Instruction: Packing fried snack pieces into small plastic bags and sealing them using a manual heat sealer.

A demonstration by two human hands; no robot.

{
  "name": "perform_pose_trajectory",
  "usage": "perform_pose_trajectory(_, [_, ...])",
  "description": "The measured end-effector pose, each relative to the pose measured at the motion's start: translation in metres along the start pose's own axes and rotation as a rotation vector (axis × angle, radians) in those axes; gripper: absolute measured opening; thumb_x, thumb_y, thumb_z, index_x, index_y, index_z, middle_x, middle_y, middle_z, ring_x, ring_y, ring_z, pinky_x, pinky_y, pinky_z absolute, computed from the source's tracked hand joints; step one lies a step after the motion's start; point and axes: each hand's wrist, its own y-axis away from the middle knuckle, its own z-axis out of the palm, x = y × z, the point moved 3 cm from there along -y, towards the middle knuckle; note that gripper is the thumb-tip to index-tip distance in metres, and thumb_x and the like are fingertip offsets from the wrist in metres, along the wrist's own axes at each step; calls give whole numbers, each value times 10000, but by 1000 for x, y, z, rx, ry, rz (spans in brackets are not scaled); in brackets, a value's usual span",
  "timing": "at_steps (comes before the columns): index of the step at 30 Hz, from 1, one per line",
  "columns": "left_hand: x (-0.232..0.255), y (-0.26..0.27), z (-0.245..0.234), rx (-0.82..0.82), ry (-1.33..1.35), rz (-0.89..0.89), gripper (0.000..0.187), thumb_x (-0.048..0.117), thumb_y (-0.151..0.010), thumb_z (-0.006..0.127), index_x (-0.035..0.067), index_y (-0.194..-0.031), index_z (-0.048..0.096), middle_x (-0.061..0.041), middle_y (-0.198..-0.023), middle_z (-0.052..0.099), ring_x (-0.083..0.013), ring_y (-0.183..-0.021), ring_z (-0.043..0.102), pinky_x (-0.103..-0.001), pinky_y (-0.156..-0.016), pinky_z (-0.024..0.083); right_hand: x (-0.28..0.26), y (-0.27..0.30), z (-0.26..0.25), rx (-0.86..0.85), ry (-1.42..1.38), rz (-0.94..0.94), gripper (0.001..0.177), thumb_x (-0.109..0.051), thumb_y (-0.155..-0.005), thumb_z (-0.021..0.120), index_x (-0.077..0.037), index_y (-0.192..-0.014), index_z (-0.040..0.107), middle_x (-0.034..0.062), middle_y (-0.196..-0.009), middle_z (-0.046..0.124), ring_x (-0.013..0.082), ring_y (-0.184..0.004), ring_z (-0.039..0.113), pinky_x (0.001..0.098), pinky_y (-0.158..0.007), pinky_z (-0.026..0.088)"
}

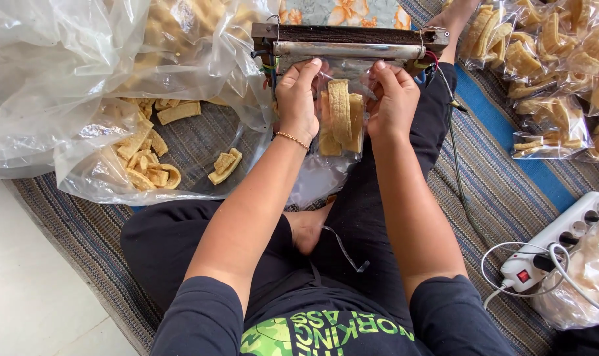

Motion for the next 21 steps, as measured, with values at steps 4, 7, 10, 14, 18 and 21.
perform_pose_trajectory(4, [2, -2, 0, -5, 25, -12, 70, 114, -839, 746, 82, -780, 729, -88, -799, 772, -166, -738, 708, -301, -743, 574, 0, -1, 1, -3, -18, -2, 125, -110, -848, 790, -97, -780, 686, 30, -711, 690, 161, -636, 710, 297, -501, 520])
perform_pose_trajectory(7, [0, -3, -1, -3, 41, -29, 63, 114, -833, 754, 90, -781, 726, -76, -797, 769, -156, -725, 701, -292, -711, 569, -4, 2, 2, -6, -15, 4, 103, -111, -856, 786, -91, -809, 696, 41, -741, 712, 172, -656, 728, 288, -502, 521])
perform_pose_trajectory(10, [0, -3, 0, -9, 68, -35, 69, 107, -830, 757, 89, -774, 721, -73, -778, 759, -155, -701, 692, -288, -688, 564, -4, 2, 1, 10, 21, 3, 143, -139, -849, 806, -122, -786, 679, 12, -707, 693, 137, -628, 697, 291, -460, 470])
perform_pose_trajectory(14, [1, -2, 0, -6, 46, -36, 75, 126, -834, 756, 93, -776, 721, -74, -785, 764, -158, -715, 693, -303, -705, 565, -4, 0, 0, 8, 11, 28, 120, -140, -837, 805, -126, -804, 690, 28, -724, 710, 149, -655, 706, 323, -499, 537])
perform_pose_trajectory(18, [15, 15, -2, -92, 23, 21, 27, 89, -864, 739, 66, -868, 724, -109, -862, 772, -178, -781, 725, -297, -787, 601, -7, 9, -4, -46, -46, 37, 102, -100, -853, 790, -82, -846, 690, 67, -767, 732, 197, -677, 740, 295, -520, 554])
perform_pose_trajectory(21, [38, 50, -4, -181, -97, 182, 56, 132, -929, 718, 76, -926, 720, -108, -901, 759, -183, -822, 728, -311, -836, 607, -8, 27, -10, -119, -1, -70, 85, -104, -899, 756, -48, -929, 698, 88, -784, 717, 201, -725, 749, 282, -609, 577])
